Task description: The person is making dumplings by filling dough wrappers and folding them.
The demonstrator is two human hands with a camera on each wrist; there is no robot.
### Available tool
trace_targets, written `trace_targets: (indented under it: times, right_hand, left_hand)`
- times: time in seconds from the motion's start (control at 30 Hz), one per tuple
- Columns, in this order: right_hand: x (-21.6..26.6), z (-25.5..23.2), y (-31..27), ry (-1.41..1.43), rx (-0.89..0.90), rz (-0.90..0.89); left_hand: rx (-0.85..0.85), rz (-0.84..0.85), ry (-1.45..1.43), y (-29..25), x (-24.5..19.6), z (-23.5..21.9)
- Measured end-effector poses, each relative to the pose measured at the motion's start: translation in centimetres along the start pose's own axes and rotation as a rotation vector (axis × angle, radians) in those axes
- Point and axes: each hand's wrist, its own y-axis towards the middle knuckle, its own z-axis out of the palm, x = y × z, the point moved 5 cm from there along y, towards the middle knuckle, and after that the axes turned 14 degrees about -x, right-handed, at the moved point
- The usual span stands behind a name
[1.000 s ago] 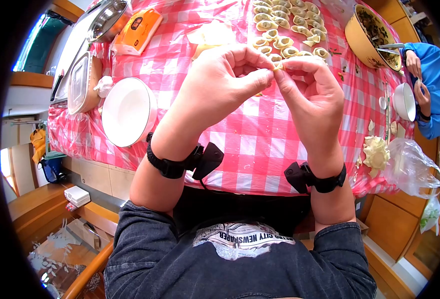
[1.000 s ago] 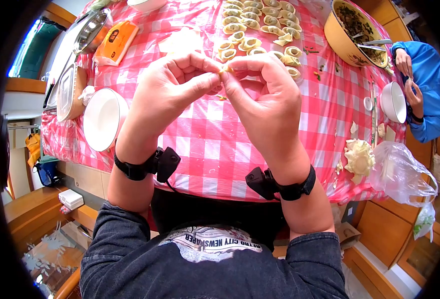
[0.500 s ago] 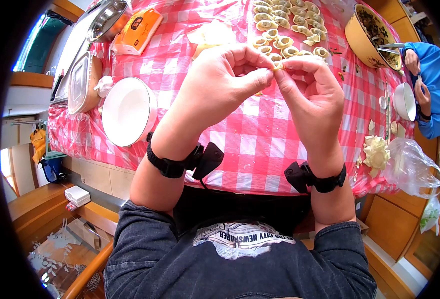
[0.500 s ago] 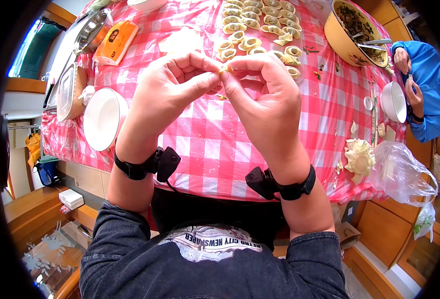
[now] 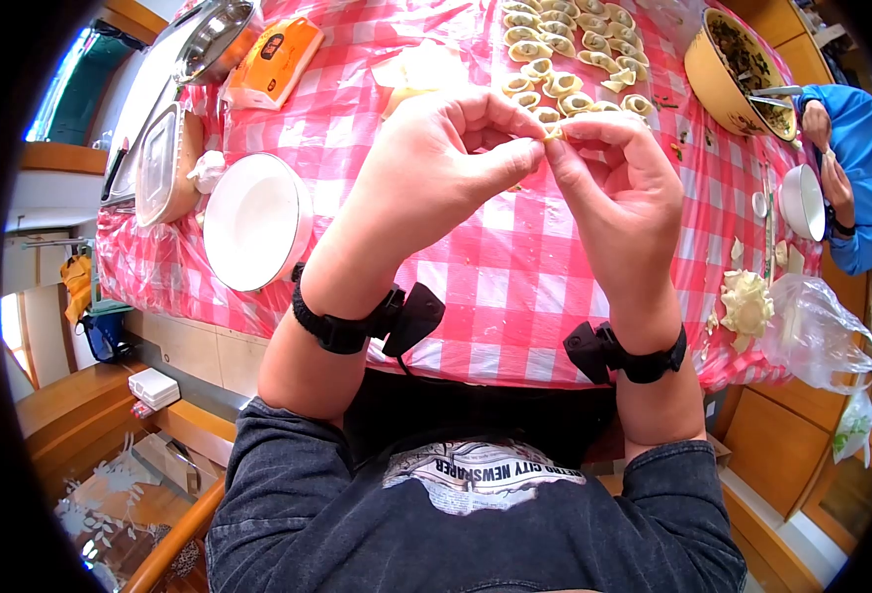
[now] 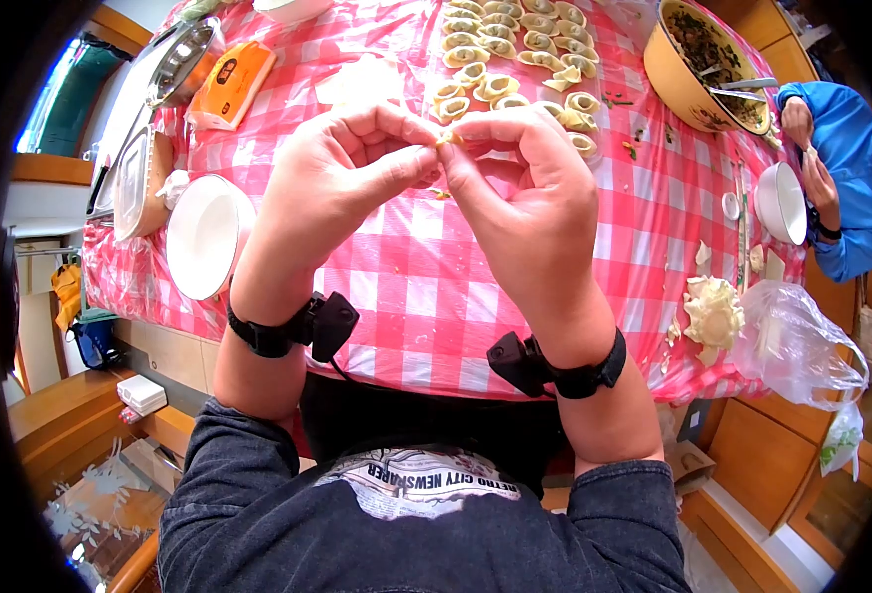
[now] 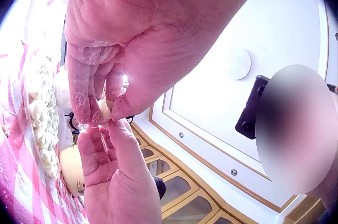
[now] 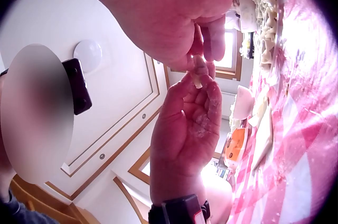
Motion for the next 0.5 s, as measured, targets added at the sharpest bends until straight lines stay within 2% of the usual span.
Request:
trace_targets:
  times: [0.5]
  right_hand:
    - [0.07, -0.02, -0.04, -0.006, 0.001, -0.001]
  left_hand:
    - [0.001, -0.003, -0.019, -0.09, -0.1, -0.08]
